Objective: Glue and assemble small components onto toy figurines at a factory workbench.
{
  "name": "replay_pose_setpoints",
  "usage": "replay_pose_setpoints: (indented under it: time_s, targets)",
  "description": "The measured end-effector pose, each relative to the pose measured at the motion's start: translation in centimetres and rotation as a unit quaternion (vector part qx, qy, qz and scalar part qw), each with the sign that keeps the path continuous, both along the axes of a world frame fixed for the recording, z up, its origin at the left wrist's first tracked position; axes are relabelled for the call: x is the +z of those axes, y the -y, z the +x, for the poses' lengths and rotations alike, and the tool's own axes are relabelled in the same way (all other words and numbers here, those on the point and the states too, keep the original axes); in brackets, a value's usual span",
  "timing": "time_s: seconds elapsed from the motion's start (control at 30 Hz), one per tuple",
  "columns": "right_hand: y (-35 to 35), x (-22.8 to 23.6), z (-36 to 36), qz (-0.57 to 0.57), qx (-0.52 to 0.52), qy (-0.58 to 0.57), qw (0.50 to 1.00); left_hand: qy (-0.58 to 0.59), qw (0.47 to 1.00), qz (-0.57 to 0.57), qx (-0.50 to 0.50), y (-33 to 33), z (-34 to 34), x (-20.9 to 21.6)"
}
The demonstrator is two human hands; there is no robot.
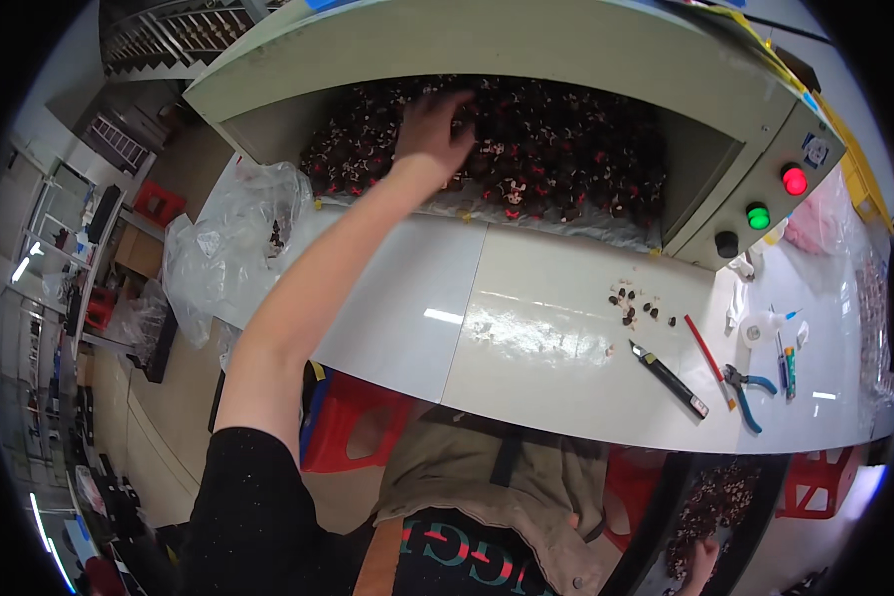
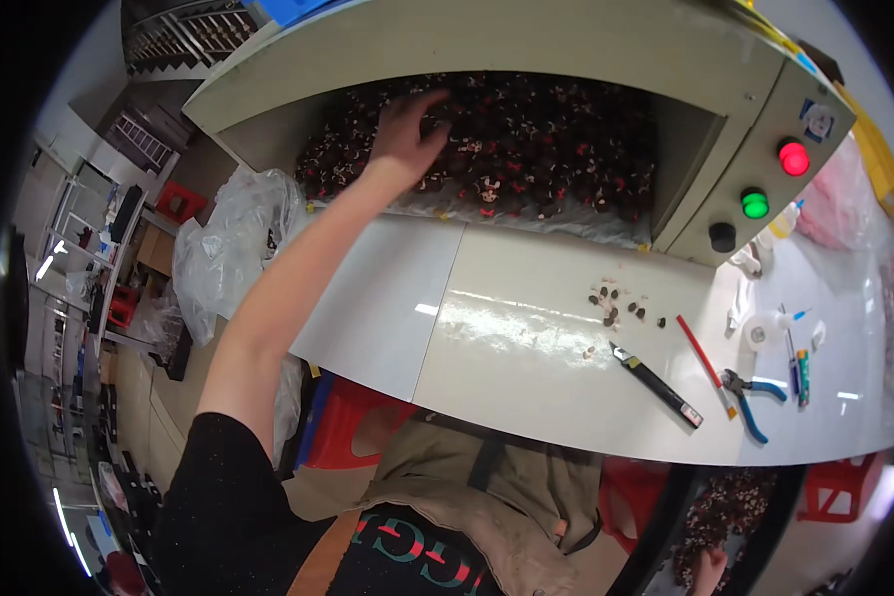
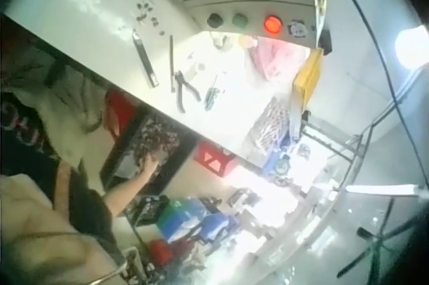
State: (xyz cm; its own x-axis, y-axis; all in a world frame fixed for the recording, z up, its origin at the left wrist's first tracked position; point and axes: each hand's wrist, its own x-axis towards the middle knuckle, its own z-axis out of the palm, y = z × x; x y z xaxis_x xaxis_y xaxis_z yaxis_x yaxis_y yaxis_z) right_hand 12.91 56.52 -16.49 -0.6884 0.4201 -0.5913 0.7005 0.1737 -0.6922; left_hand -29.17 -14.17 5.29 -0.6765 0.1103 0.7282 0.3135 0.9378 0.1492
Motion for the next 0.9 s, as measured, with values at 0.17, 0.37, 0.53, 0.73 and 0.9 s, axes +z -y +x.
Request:
replay_pose_setpoints:
  time_s: [0.17, 0.37, 0.53, 0.73, 0.9]
  targets:
    - [2.4, 3.1, 2.3, 0.222, -0.103, 0.025, 0.969, 0.112, 0.982, -0.028, 0.148, 1.4, -3.7, -0.1]
    - [12.0, 9.7, -6.1, -0.078, 0.033, -0.066, 0.994, -0.016, 0.987, -0.139, 0.079, 0.9, -1.7, -0.5]
    - [22.8, 16.8, -12.1, -0.137, 0.239, -0.139, 0.951, 0.017, 0.993, 0.089, -0.080, -5.1, 2.1, 1.5]
    - [32.1, 18.1, -16.7, -0.222, 0.240, -0.303, 0.895, 0.441, 0.700, 0.454, -0.331, -13.8, 16.7, 1.2]
    - [35.9, 17.7, -19.3, -0.323, 0.237, -0.337, 0.852, 0.507, 0.581, 0.549, -0.321, -16.0, 21.5, -1.1]
